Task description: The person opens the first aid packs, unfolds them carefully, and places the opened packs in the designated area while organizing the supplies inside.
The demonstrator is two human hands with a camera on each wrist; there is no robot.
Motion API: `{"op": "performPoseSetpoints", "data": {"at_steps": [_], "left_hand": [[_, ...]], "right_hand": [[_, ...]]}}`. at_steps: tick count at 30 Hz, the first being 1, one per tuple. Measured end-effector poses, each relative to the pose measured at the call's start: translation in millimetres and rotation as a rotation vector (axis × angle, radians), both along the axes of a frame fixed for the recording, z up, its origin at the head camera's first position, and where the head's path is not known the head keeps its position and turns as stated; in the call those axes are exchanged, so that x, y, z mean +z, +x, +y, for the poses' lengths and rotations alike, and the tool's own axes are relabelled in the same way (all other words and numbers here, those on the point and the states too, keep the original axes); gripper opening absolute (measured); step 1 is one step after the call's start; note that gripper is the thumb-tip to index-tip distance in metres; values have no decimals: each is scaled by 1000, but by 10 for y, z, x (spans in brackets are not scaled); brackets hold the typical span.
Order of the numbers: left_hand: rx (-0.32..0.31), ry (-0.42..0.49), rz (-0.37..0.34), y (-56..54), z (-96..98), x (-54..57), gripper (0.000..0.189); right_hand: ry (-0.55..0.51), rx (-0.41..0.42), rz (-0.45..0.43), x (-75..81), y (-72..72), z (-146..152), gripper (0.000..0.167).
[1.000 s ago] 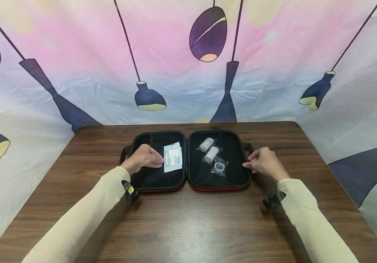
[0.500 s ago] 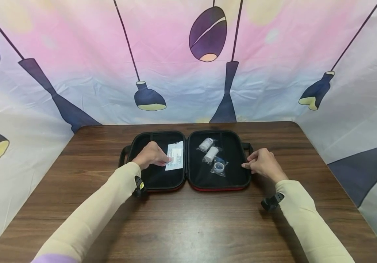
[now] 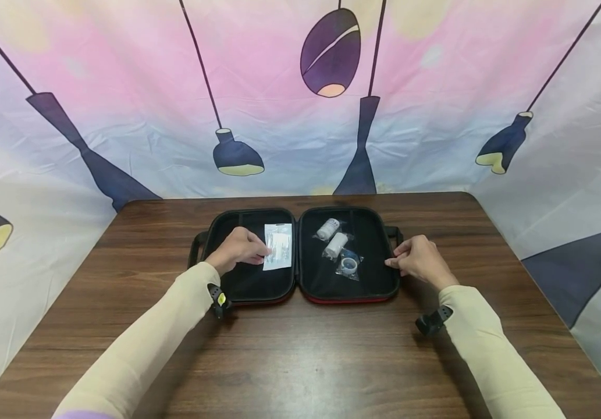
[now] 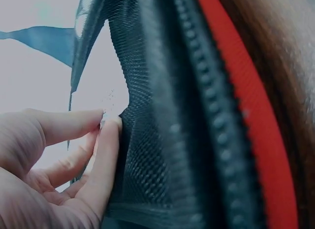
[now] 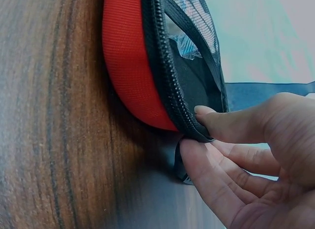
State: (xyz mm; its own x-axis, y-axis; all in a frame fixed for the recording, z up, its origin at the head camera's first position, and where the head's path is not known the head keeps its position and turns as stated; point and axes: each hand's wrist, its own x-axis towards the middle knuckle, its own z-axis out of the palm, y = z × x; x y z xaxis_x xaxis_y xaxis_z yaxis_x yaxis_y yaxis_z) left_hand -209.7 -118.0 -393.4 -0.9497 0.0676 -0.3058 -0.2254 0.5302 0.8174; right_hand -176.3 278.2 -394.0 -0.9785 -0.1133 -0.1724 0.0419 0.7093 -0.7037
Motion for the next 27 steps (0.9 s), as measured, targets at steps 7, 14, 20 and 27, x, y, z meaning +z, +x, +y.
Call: {"op": "performPoseSetpoints", "data": {"at_steps": [7, 14, 20, 27], "left_hand": [[29, -1, 18, -3, -12, 25, 10], [52, 59, 14, -17, -62, 114, 15], [81, 69, 42, -18, -182, 209, 19], [133, 50, 60, -17, -434, 295, 22]], "right_hand": [[4, -3, -5, -4, -6, 2, 31], [-10, 2, -9, -12, -2, 7, 32], [-5, 18, -3, -10, -5, 9, 31], [-1, 22, -3, -6, -6, 9, 30]]}}
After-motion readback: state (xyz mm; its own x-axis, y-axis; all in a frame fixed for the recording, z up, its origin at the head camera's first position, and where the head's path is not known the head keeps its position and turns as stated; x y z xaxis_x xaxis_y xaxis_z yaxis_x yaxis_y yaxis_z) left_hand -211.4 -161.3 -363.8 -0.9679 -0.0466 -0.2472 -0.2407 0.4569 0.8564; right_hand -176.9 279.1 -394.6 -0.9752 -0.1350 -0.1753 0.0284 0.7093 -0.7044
